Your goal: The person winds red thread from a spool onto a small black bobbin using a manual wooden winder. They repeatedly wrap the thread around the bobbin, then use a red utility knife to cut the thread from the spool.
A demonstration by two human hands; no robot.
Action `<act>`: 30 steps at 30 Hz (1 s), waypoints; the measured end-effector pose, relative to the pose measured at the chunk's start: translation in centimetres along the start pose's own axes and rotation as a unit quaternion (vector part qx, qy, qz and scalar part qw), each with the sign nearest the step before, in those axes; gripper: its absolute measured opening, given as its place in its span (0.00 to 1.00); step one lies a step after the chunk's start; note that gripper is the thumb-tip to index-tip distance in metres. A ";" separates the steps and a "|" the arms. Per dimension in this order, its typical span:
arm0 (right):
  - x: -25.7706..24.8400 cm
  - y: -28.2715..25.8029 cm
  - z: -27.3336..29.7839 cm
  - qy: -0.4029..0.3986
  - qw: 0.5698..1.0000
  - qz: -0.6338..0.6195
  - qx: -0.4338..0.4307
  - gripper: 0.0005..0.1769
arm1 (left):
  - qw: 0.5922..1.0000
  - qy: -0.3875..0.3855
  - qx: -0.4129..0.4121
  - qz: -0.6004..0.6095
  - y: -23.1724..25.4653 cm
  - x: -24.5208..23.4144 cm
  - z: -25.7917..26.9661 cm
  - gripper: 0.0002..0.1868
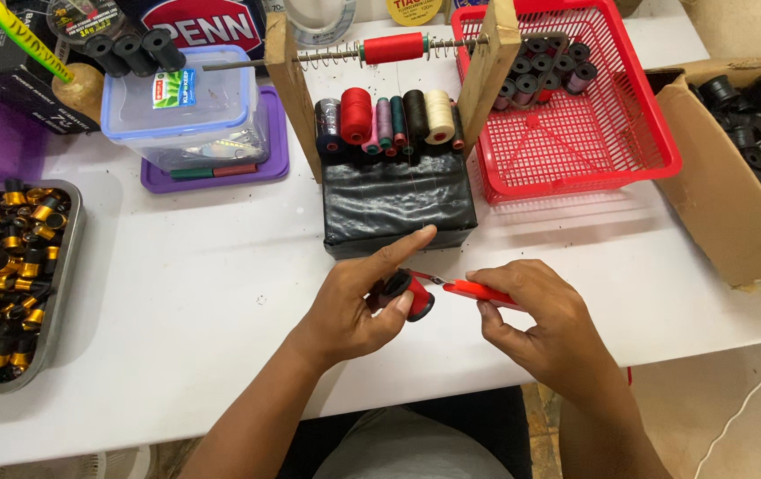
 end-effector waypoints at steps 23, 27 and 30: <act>-1.3 3.0 1.5 0.036 0.995 -0.029 0.086 0.14 | 0.997 0.038 -0.015 0.061 -1.3 0.6 0.5 0.09; -5.9 6.5 4.7 0.226 0.951 -0.082 0.193 0.13 | 0.997 0.048 -0.022 0.054 -1.5 -0.1 1.2 0.10; -6.8 7.7 5.3 0.252 0.936 -0.100 0.223 0.15 | 0.998 0.034 -0.041 0.046 -1.3 -0.3 2.0 0.14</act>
Point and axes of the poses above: each hand's wrist, its own z-axis away from the middle knuckle, its own x-axis out of the palm, y = z × x, the point moved 9 cm from there along -z, towards the middle knuckle, and after that the axes turned 14 degrees about -z, right-handed, at the moved point
